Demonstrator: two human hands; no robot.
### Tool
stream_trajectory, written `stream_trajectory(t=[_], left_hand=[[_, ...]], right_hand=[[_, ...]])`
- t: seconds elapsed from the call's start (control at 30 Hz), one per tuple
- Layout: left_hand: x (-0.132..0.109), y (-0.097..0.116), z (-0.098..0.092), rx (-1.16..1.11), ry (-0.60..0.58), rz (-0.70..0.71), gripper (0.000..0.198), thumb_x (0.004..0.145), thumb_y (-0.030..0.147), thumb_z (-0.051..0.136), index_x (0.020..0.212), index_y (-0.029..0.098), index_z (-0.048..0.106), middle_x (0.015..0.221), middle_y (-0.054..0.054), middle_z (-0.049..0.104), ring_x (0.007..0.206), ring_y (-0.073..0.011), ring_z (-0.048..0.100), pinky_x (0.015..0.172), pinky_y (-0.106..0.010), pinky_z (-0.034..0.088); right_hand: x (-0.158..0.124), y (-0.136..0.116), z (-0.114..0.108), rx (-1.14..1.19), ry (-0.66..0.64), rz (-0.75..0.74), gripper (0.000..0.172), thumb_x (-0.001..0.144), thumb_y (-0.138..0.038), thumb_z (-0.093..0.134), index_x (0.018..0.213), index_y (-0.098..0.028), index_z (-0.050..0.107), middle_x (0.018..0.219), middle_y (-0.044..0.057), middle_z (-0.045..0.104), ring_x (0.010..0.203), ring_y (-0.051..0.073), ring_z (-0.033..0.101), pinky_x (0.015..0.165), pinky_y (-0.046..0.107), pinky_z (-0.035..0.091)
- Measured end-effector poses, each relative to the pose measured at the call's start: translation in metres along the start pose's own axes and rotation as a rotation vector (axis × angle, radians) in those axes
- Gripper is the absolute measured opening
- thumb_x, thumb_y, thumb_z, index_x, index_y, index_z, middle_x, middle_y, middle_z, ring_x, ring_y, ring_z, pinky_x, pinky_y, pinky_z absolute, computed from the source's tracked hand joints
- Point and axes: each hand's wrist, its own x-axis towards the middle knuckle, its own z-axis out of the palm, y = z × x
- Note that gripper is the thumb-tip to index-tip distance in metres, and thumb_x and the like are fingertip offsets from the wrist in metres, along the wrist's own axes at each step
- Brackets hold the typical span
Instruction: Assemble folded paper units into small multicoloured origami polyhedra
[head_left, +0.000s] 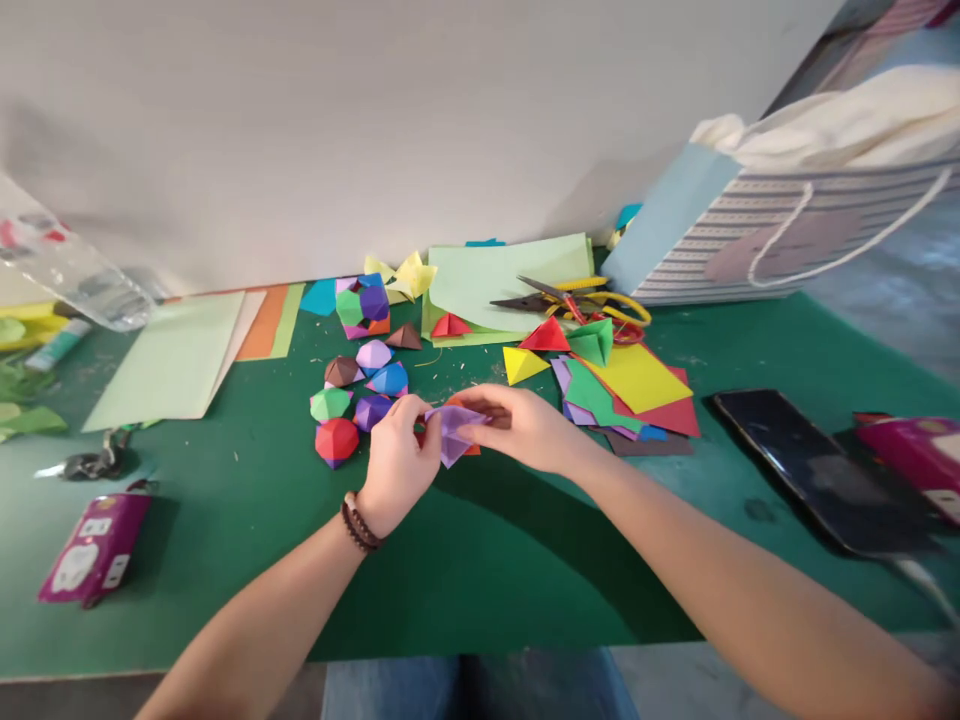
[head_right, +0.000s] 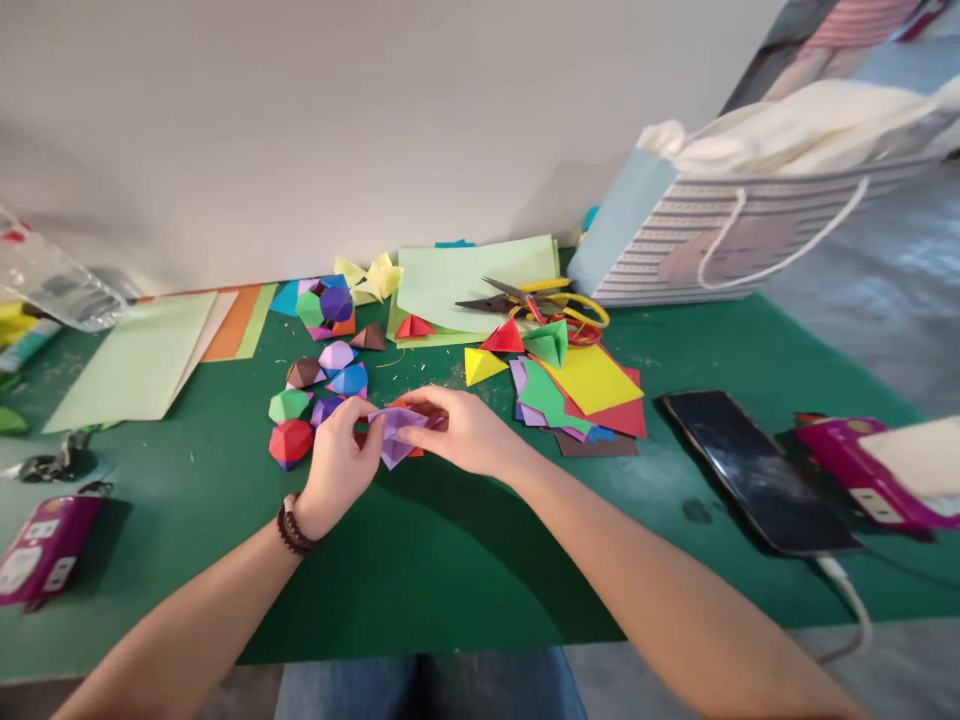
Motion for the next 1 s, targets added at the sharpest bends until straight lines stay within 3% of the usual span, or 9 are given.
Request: stream_trajectory(t=[0.17,0.3,0.47,0.67,0.83,1.0], left_hand=[[0.0,0.003,0.001,-0.058,-0.007,-0.031,0.012,0.089,0.021,0.048,0.08,0.017,0.053,0.077,-0.003,0.059,0.069,-0.0121,0.058,0.055,-0.02,0.048],[-0.001,0.005,0.006,-0.033,-0.021,-0.032,0.01,0.089,0.02,0.047,0.082,0.017,0.054,0.079,-0.004,0.06,0.07,-0.013,0.059,0.056,-0.022,0.05],[0.004,0.015,0.002,-0.084,-0.085,-0.073,0.01,0.087,0.02,0.052,0.093,0.017,0.058,0.088,-0.006,0.066,0.077,-0.0145,0.063,0.06,-0.023,0.051],[0.023,0.042,-0.026,-0.061,-0.129,-0.039,0.013,0.088,0.027,0.051,0.083,0.017,0.059,0.074,-0.001,0.065,0.062,-0.0121,0.06,0.054,-0.022,0.047],[0.047,0.076,-0.06,0.058,-0.062,0.128,0.009,0.085,0.021,0.054,0.077,0.018,0.058,0.069,0.001,0.062,0.058,-0.0102,0.055,0.051,-0.02,0.04],[0.061,0.093,-0.086,0.055,0.015,0.15,0.008,0.084,0.02,0.054,0.078,0.018,0.059,0.067,0.001,0.061,0.055,-0.0095,0.052,0.049,-0.019,0.038]], right_hand=[[0.002,-0.001,0.007,-0.082,0.109,0.041,0.014,0.077,-0.014,0.06,0.086,-0.019,0.068,0.077,0.001,0.073,0.066,0.015,0.069,0.058,0.025,0.054],[0.005,-0.002,0.006,-0.225,0.184,-0.038,0.018,0.074,-0.011,0.058,0.084,-0.019,0.071,0.075,0.001,0.073,0.064,0.015,0.066,0.056,0.024,0.049],[0.004,-0.012,0.0,-0.305,0.185,-0.082,0.015,0.074,-0.012,0.057,0.079,-0.019,0.07,0.071,0.001,0.071,0.061,0.014,0.063,0.053,0.023,0.043],[0.0,-0.045,-0.01,-0.309,0.17,-0.163,0.014,0.074,-0.011,0.056,0.08,-0.02,0.064,0.069,-0.002,0.069,0.058,0.012,0.061,0.05,0.021,0.04],[0.009,-0.088,-0.028,-0.277,0.153,-0.205,0.008,0.074,-0.014,0.058,0.076,-0.022,0.06,0.067,-0.003,0.066,0.057,0.013,0.06,0.047,0.021,0.041],[0.025,-0.114,-0.031,-0.039,0.132,-0.293,0.01,0.08,-0.019,0.059,0.088,-0.023,0.064,0.082,0.001,0.071,0.069,0.014,0.066,0.056,0.023,0.052]])
